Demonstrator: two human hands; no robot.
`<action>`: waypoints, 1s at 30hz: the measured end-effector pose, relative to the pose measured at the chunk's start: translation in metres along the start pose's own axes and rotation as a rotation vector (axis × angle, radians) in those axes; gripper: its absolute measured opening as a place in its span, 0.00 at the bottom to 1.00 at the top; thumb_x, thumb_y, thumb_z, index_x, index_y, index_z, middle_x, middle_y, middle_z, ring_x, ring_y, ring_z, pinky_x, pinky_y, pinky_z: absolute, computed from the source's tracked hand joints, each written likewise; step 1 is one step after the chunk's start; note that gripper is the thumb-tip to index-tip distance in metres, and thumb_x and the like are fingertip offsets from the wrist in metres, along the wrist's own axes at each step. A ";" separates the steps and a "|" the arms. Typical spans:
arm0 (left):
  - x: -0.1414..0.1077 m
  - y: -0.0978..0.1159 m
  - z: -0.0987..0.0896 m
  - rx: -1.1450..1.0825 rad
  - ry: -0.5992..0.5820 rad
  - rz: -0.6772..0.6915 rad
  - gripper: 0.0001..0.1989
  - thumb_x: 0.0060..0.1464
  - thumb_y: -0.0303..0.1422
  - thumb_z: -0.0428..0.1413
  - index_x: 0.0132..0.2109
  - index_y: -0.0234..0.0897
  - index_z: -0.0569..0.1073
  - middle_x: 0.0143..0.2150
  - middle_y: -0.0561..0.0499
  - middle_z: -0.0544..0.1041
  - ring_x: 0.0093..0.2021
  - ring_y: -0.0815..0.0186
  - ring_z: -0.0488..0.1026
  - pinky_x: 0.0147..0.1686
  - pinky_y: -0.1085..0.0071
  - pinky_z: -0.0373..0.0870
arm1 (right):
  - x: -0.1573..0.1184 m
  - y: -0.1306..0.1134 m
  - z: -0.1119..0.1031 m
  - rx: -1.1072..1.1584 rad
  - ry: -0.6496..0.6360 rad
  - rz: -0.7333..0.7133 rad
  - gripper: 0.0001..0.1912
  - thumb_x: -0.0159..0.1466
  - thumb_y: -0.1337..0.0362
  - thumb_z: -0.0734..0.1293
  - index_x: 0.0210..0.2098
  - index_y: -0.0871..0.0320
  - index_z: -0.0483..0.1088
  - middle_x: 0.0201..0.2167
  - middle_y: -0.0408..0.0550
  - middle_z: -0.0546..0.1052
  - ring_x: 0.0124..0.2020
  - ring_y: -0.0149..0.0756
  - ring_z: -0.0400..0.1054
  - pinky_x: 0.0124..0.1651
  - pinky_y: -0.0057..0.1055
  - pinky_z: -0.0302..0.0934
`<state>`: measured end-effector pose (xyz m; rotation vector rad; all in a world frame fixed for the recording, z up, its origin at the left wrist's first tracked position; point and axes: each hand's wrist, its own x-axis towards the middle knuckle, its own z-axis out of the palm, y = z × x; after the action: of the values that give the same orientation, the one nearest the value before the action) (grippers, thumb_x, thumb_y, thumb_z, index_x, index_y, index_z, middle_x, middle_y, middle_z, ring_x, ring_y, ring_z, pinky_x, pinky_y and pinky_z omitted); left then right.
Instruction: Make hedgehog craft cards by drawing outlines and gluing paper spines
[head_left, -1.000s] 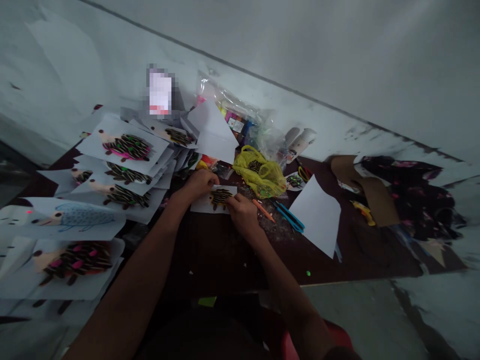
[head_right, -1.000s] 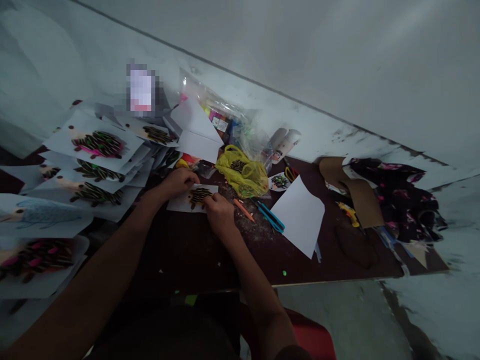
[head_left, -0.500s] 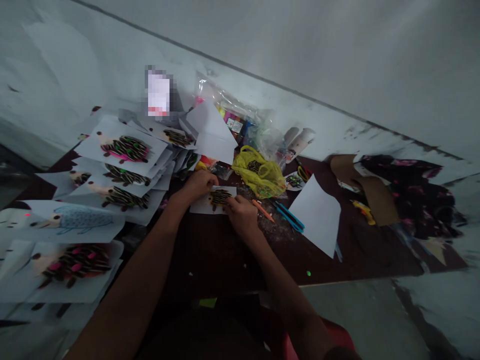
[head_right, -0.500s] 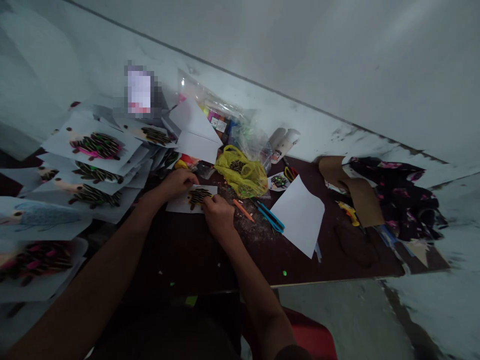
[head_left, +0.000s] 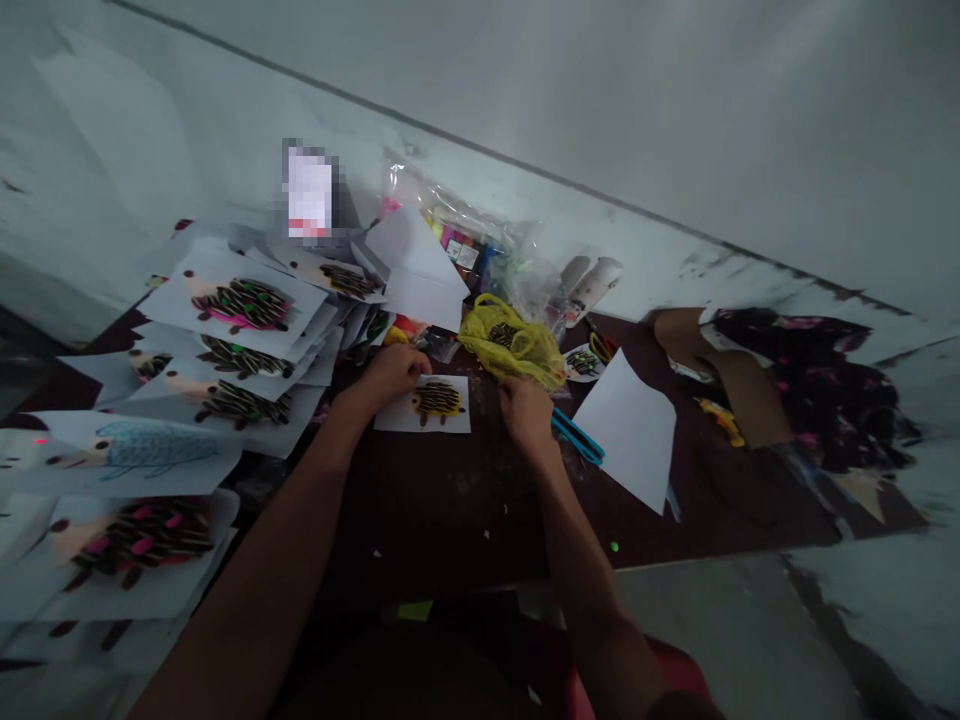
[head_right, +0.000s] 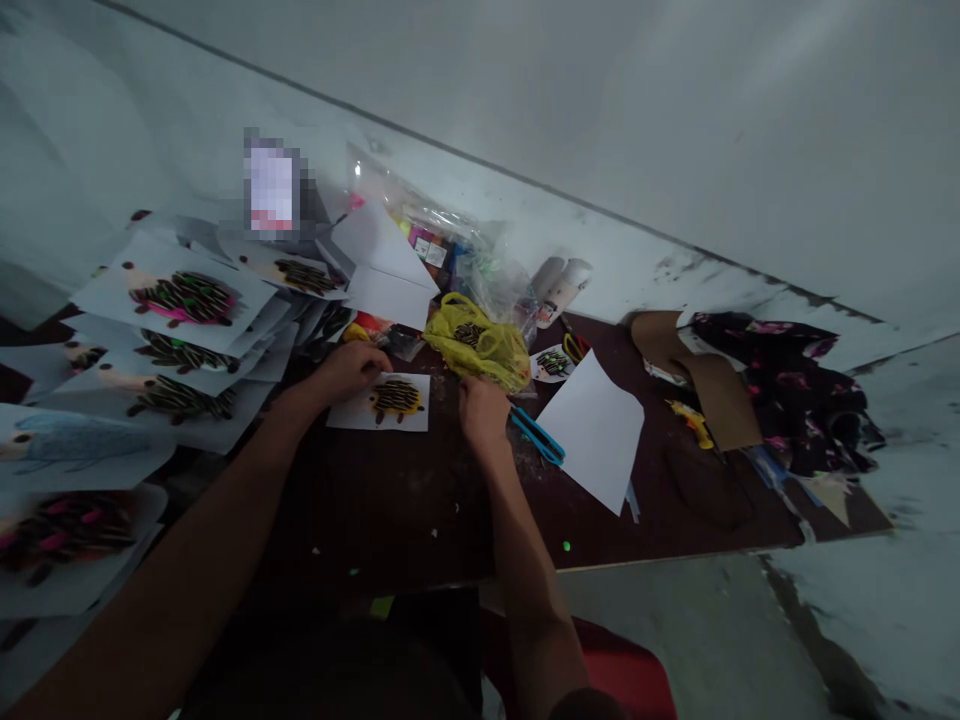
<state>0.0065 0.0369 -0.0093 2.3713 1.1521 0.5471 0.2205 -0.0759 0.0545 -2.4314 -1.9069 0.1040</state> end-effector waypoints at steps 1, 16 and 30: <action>0.000 0.000 0.000 0.000 0.001 0.004 0.17 0.48 0.21 0.51 0.37 0.37 0.82 0.36 0.48 0.81 0.38 0.63 0.75 0.40 0.71 0.68 | 0.002 0.000 0.001 -0.003 -0.001 -0.002 0.15 0.70 0.64 0.60 0.46 0.56 0.79 0.45 0.54 0.79 0.46 0.43 0.73 0.45 0.31 0.61; -0.001 0.003 -0.001 -0.007 -0.008 0.006 0.15 0.49 0.24 0.51 0.35 0.36 0.82 0.35 0.47 0.82 0.37 0.62 0.75 0.41 0.69 0.69 | 0.022 0.012 -0.004 0.032 0.018 0.031 0.17 0.69 0.66 0.59 0.49 0.56 0.78 0.49 0.53 0.80 0.48 0.42 0.73 0.49 0.31 0.62; -0.001 0.002 -0.001 -0.006 -0.010 0.022 0.14 0.49 0.23 0.51 0.35 0.37 0.81 0.34 0.48 0.82 0.37 0.64 0.75 0.38 0.71 0.67 | 0.043 0.005 0.001 0.126 0.273 -0.117 0.21 0.71 0.69 0.54 0.56 0.59 0.73 0.52 0.55 0.76 0.54 0.42 0.66 0.57 0.34 0.57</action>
<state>0.0068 0.0353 -0.0077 2.3811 1.1198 0.5441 0.2352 -0.0356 0.0523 -2.1233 -1.8547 -0.1038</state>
